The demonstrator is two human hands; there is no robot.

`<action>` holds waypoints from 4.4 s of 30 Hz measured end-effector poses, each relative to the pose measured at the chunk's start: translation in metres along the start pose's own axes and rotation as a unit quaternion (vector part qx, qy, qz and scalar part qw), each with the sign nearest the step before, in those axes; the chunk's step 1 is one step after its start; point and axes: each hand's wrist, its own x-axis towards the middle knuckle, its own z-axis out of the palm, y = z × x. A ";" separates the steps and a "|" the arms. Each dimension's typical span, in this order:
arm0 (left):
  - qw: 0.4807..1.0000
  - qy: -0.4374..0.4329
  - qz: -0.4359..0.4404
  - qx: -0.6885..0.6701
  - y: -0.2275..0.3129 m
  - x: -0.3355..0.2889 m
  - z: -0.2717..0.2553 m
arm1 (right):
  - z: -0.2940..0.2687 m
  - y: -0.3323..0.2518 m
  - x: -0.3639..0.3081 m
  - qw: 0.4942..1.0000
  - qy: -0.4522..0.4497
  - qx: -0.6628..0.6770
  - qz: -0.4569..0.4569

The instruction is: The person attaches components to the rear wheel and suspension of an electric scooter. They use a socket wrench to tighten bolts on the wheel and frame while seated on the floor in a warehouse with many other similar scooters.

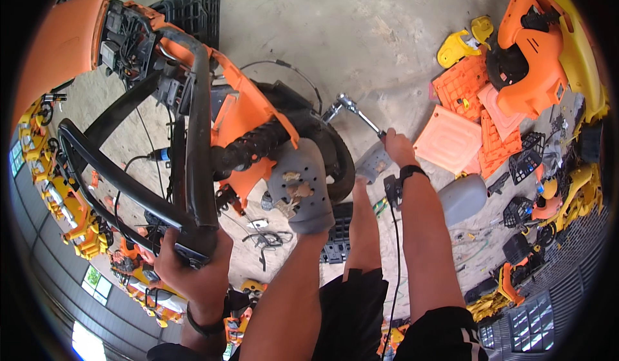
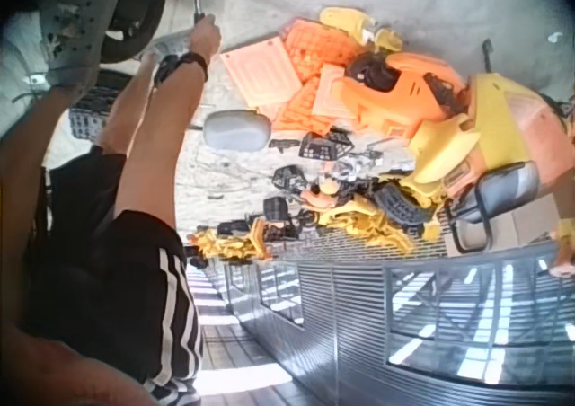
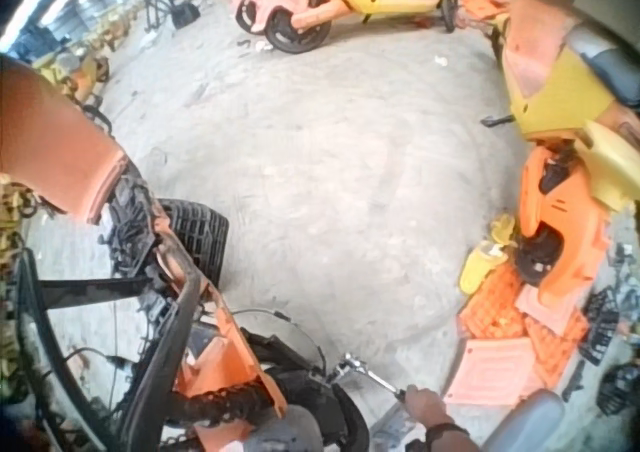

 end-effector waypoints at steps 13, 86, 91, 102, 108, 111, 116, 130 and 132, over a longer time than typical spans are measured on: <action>0.997 0.045 -0.063 -0.015 0.007 -0.004 0.003 | -0.006 0.003 0.014 0.998 -0.005 0.008 -0.067; 0.992 0.030 0.098 0.078 0.001 0.014 0.001 | -0.005 -0.036 -0.088 0.943 0.097 0.304 -0.092; 0.990 0.057 0.124 0.046 0.001 0.016 0.004 | 0.014 -0.022 -0.114 0.946 0.128 0.297 -0.006; 0.990 0.047 0.118 0.062 0.007 0.019 -0.003 | 0.067 0.017 -0.282 0.876 0.080 0.476 -0.002; 0.994 0.029 0.100 0.039 0.014 0.014 -0.012 | 0.048 0.011 -0.375 0.938 0.100 0.330 0.018; 0.995 0.009 0.096 0.027 0.000 0.013 -0.008 | 0.034 -0.011 -0.423 0.911 0.024 0.411 0.022; 0.971 -0.032 0.210 -0.111 -0.051 0.001 0.007 | 0.031 -0.041 -0.481 0.962 0.016 0.273 -0.001; 0.715 -0.419 -0.213 -0.517 -0.128 -0.215 -0.100 | -0.035 -0.126 -0.525 0.897 -0.068 -0.047 -0.434; 0.651 -0.321 -0.290 -0.624 -0.092 -0.238 -0.099 | -0.027 -0.136 -0.522 0.865 -0.075 -0.098 -0.486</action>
